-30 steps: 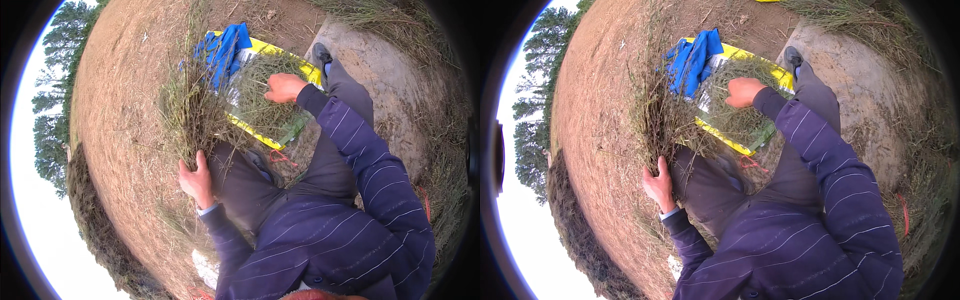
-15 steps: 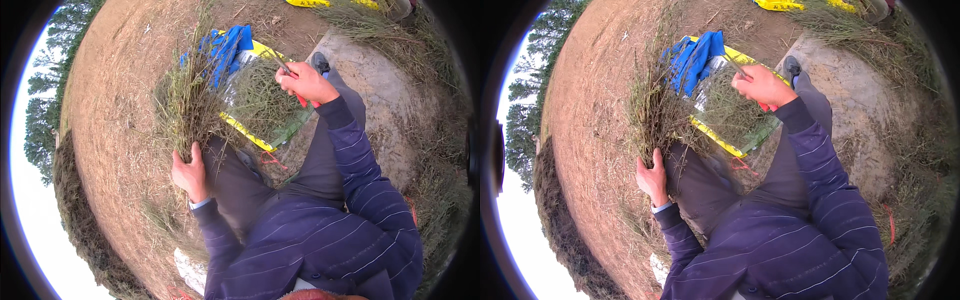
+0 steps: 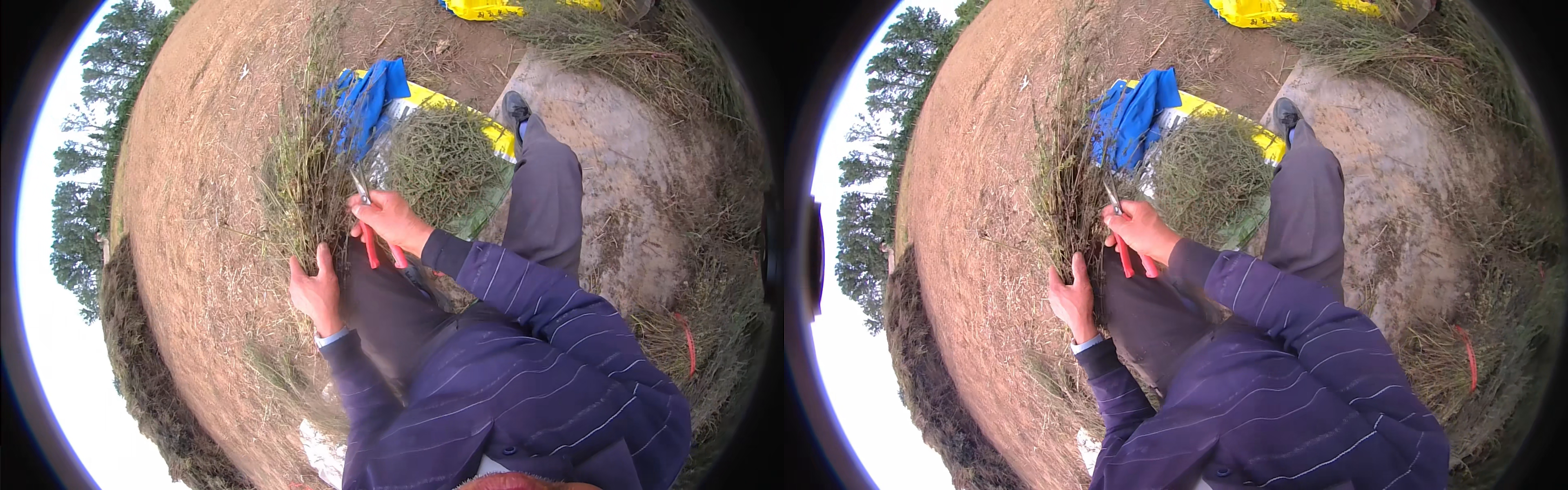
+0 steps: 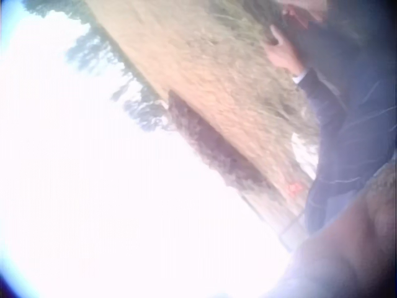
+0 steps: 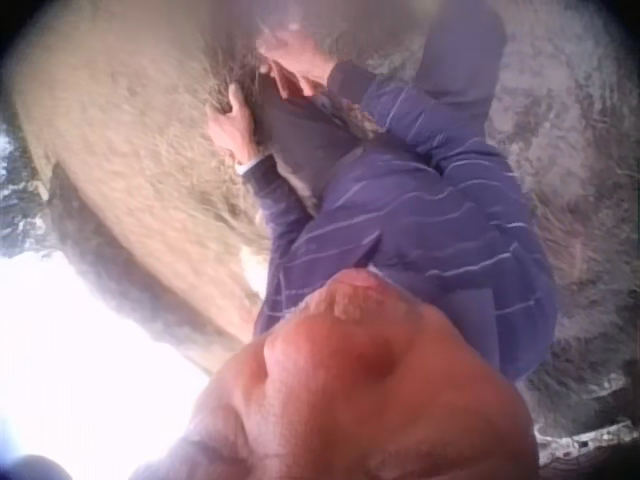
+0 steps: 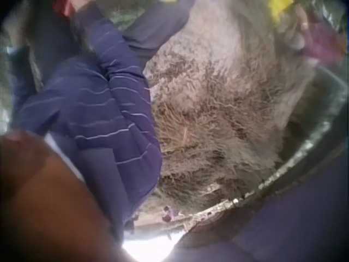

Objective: The person sits on the ground and uses red-handled shears to trim a bundle of green plant stems, repeatedly cutting and placing trimmed pieces into a yellow bag. A blue cloth and additional plant material are nearby, and another person is visible working in the background.

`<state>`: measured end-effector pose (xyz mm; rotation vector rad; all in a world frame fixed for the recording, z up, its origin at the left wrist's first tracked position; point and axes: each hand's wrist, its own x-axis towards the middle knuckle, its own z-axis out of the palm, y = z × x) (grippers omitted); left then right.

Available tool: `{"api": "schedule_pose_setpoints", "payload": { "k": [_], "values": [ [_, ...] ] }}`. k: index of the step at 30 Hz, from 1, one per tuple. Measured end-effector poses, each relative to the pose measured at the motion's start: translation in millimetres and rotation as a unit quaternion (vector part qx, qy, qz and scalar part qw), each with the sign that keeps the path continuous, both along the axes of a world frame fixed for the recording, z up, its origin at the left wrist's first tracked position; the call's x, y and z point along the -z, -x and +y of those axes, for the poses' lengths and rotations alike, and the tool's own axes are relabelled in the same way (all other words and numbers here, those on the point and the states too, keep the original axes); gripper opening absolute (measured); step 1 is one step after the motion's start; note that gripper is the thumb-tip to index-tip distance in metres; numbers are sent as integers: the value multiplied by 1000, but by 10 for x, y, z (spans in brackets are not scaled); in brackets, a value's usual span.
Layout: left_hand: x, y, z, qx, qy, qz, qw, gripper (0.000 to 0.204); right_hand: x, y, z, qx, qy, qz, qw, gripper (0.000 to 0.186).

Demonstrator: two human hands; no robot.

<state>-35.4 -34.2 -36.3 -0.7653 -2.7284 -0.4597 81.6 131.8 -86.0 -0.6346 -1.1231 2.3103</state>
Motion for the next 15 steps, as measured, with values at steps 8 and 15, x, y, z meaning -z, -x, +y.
{"api": "schedule_pose_setpoints", "payload": {
  "k": [8,15],
  "values": [
    [-197,-146,-60,54,-28,-67,996,76,-106,232,-280,-16,1,29,999,31],
    [-55,-201,-17,43,-12,28,999,57,-198,-270,-53,-67,5,4,998,42]
  ]
}}
